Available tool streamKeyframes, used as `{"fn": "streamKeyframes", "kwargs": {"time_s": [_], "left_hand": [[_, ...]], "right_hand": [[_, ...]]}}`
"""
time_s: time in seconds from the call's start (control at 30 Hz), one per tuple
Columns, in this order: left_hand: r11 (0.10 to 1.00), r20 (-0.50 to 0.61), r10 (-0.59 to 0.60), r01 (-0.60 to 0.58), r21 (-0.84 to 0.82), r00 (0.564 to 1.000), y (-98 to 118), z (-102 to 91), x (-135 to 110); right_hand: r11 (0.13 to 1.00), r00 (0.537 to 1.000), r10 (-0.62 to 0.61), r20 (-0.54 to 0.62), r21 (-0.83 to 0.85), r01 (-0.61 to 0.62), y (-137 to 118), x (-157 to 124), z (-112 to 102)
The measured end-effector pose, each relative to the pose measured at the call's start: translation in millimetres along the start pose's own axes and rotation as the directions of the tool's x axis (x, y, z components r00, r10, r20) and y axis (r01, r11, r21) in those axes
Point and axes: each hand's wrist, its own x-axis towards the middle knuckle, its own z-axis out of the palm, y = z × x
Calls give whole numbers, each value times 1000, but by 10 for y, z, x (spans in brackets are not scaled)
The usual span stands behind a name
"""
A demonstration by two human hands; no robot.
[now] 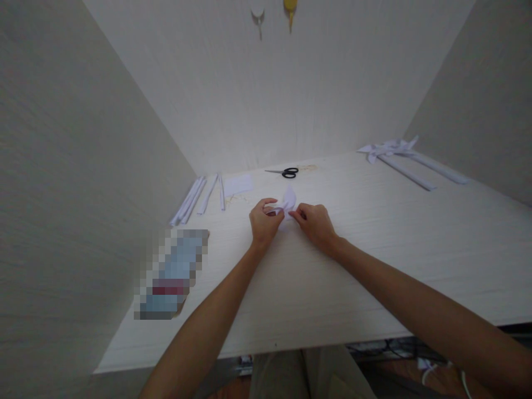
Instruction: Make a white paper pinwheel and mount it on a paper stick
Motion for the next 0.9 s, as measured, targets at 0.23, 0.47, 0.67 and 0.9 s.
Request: {"fn": "streamKeyframes", "kwargs": {"time_s": [0.23,0.47,0.67,0.9], "left_hand": [[998,-32,-5,6,56,999,3,1,4],[997,-69,19,-13,77,997,-27,-10,18],[996,-76,32,-26,80,997,-7,-8,9],[998,-58,25,-21,60,998,-1,-4,2]], "right_hand": [[996,997,-75,26,44,73,-39,-5,-22],[996,993,-90,70,12,90,-79,-29,-19],[1000,999,6,54,17,-7,-88,-23,-25],[981,999,0,34,192,-6,-70,14,-17]]}}
